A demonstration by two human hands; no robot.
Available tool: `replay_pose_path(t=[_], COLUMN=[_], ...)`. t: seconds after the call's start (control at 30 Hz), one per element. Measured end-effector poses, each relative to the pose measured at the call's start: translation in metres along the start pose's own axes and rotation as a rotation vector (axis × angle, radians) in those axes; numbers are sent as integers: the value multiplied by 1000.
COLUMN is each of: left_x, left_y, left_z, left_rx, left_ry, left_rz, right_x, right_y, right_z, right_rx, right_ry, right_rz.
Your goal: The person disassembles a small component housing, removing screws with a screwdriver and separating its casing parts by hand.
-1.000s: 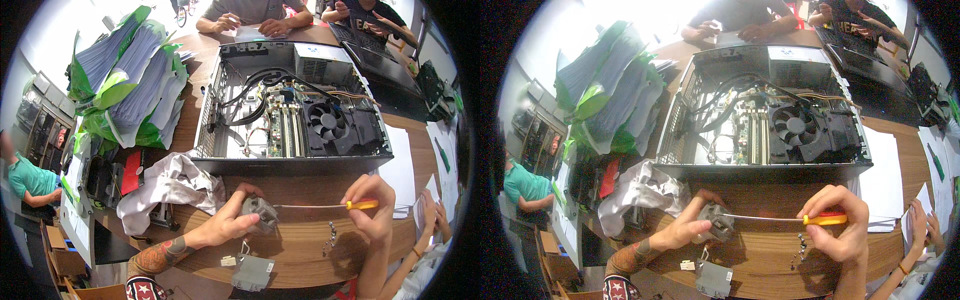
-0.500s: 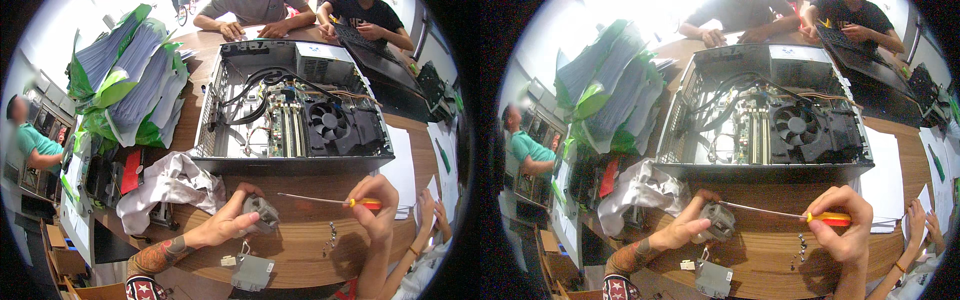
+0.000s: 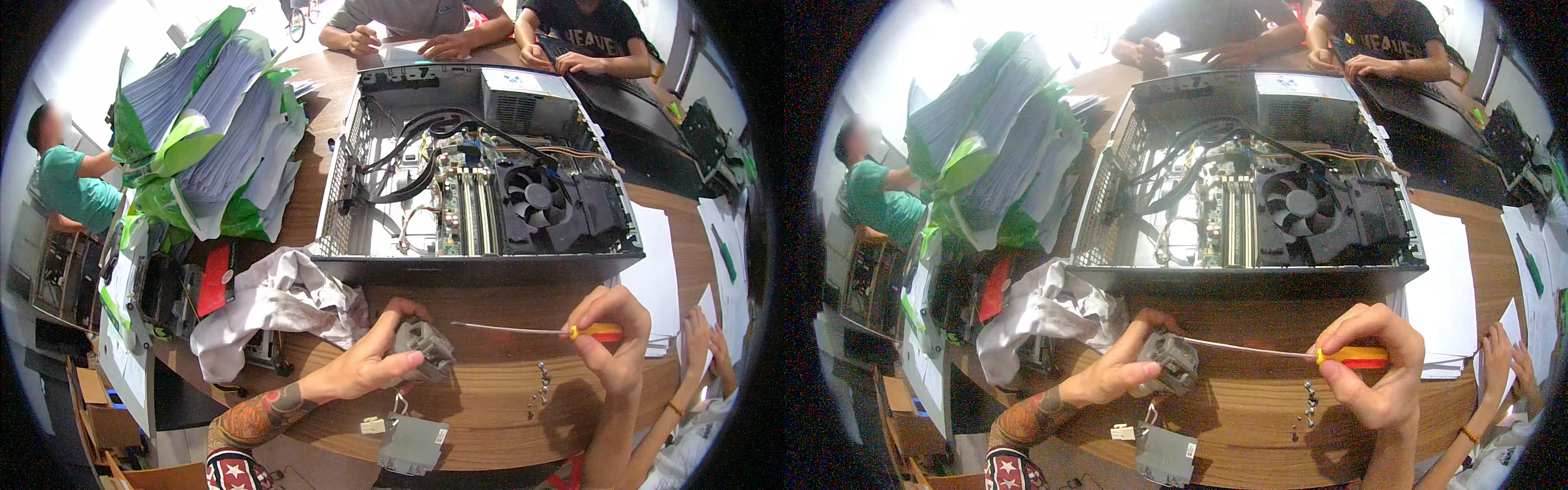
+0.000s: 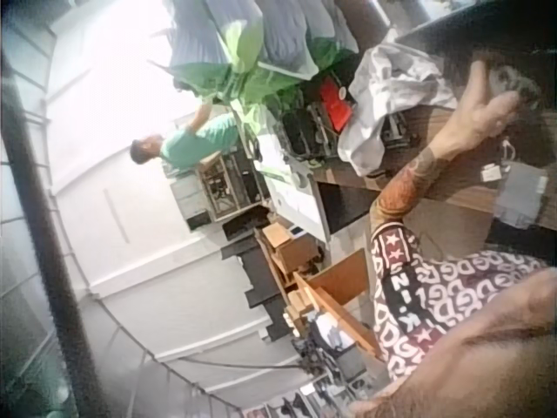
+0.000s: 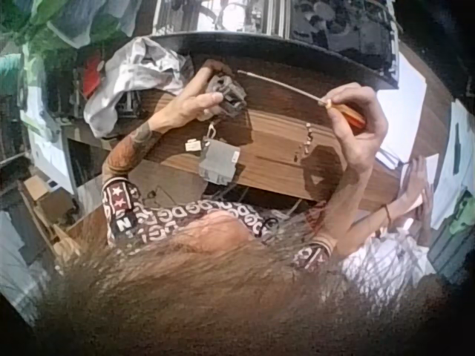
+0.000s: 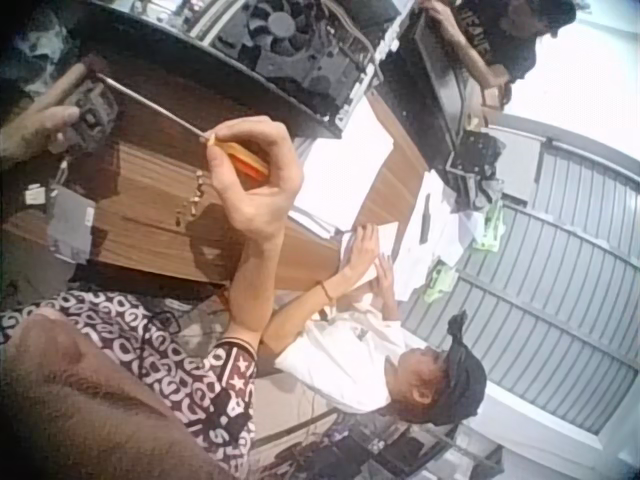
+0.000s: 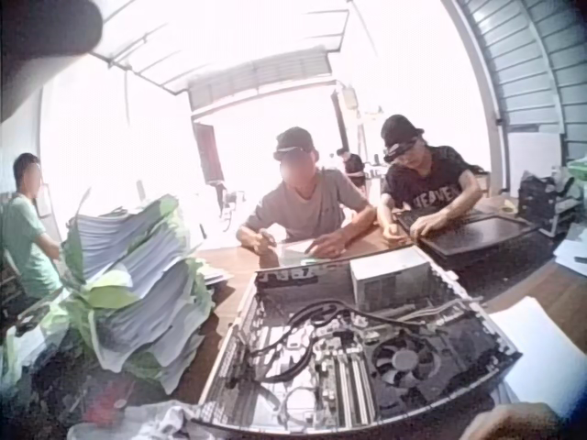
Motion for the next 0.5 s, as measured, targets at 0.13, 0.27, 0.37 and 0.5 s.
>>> replay_pose_path(t=[0.13,0.27,0.37,0.5], left_x=[1,1,3,5], left_y=[-2,-2,-5,-7], left_z=[4,-1,1,-2], left_rx=[-31,-7,77,402], left_ry=[46,173,272,416], left_rz=[31,33,-6,-23], right_x=[5,18,38,62], right_y=[-3,-7,-16,-29], right_z=[-4,7,10,9], right_rx=[174,-58,-260,-411], right_ry=[22,-74,-252,-266], right_rz=[70,-37,-170,-193])
Point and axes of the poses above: each hand's wrist, its own y-axis towards the middle knuckle, its own x-axis out of the palm, z = x × y, the point moved 2 cm from there along y, towards the middle knuckle, and after that the axes turned 15 degrees about z, right-handed, at the moved point
